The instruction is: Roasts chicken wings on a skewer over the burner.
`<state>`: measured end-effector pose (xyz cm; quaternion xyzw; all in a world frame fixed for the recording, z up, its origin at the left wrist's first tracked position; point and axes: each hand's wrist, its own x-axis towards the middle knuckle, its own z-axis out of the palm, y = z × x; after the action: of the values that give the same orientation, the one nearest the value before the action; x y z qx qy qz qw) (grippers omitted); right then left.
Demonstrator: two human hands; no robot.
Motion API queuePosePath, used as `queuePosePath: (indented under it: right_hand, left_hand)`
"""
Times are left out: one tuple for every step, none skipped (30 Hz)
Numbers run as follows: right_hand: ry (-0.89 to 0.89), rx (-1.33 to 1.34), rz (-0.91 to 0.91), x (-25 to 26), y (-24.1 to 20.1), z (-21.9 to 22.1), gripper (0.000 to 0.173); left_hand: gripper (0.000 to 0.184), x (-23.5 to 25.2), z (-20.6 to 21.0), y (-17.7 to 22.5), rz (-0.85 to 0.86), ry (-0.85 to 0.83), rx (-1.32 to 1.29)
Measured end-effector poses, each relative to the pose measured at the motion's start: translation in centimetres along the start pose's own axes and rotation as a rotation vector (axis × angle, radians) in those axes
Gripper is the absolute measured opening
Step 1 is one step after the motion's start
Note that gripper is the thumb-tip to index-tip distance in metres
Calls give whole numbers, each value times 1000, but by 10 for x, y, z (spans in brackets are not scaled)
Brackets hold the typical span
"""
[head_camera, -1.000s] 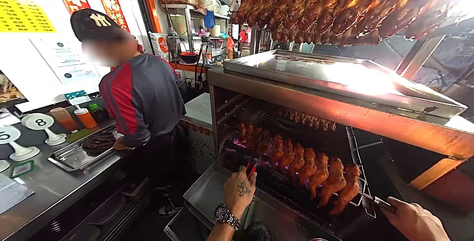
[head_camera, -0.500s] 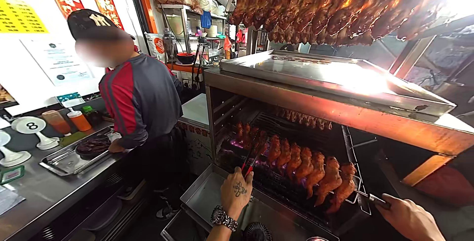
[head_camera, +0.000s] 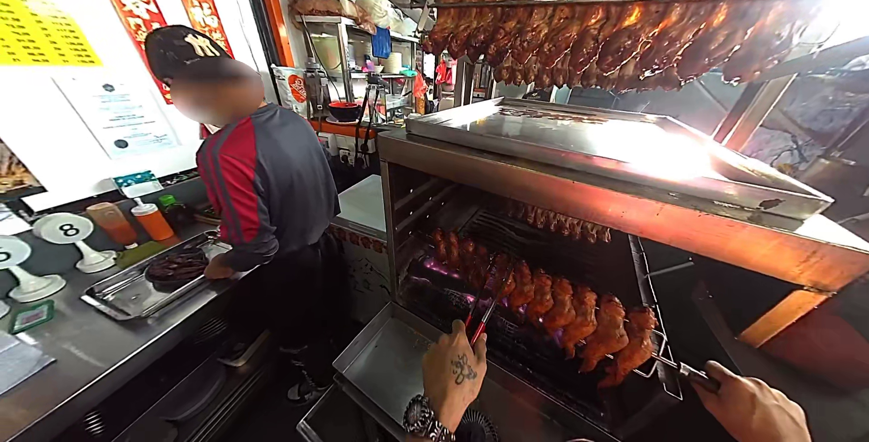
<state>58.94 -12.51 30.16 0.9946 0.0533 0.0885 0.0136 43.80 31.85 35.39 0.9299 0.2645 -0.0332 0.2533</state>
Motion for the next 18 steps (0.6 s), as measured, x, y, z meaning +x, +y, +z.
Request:
queuePosePath:
  right_hand:
    - [7, -2, -7, 0, 1, 1, 34]
    - [10, -8, -14, 1, 1, 1, 34]
    - [7, -9, -23, 1, 1, 0, 34]
    - [-1, -6, -30, 1, 1, -3, 35]
    - [-10, -4, -34, 2, 0, -5, 36]
    - [-16, -2, -33, 2, 0, -5, 36]
    - [-34, 0, -25, 2, 1, -6, 36]
    - [-45, 1, -18, 3, 2, -7, 37]
    - [-50, -4, -16, 4, 3, -7, 37]
    - [-58, -7, -16, 5, 4, -6, 37]
    - [-63, -15, -20, 6, 5, -4, 37]
    - [-59, -25, -25, 7, 5, -1, 36]
    - [-57, -27, -26, 8, 6, 0, 36]
    - [-59, -26, -26, 8, 6, 1, 36]
    - [-63, -19, -26, 7, 5, 2, 36]
    - [-64, -9, -26, 7, 4, 1, 36]
    - [-73, 5, -24, 7, 3, -2, 36]
    - [-75, 7, -18, 6, 3, -3, 36]
  left_hand:
    - [58, 3, -3, -4, 3, 3, -3]
    - [58, 6, -5, -7, 1, 3, -10]
    - [57, 8, -7, -7, -6, -1, -14]
    - [57, 8, -9, -5, -12, -1, -16]
    - [57, 7, -9, 0, -19, -4, -20]
    - [57, 4, -6, 4, -23, -4, -20]
    - [58, 1, -3, 8, -17, -3, -18]
    - [57, -1, -1, 10, -6, 1, -12]
    - [58, 0, -2, 8, 2, 8, -12]
    - [58, 3, -4, 3, 2, 16, -21]
    - [59, 6, -7, -2, -3, 14, -30]
    - [59, 7, -9, -4, -9, 5, -30]
    - [59, 6, -10, -1, -13, -1, -21]
    - [58, 5, -9, 3, -14, -6, -15]
    - [58, 4, -7, 3, -18, -4, -18]
    - [58, 5, -5, 1, -20, 8, -35]
    - [58, 7, -3, 0, -20, 14, -50]
    - [58, 5, -1, 2, -16, 16, -51]
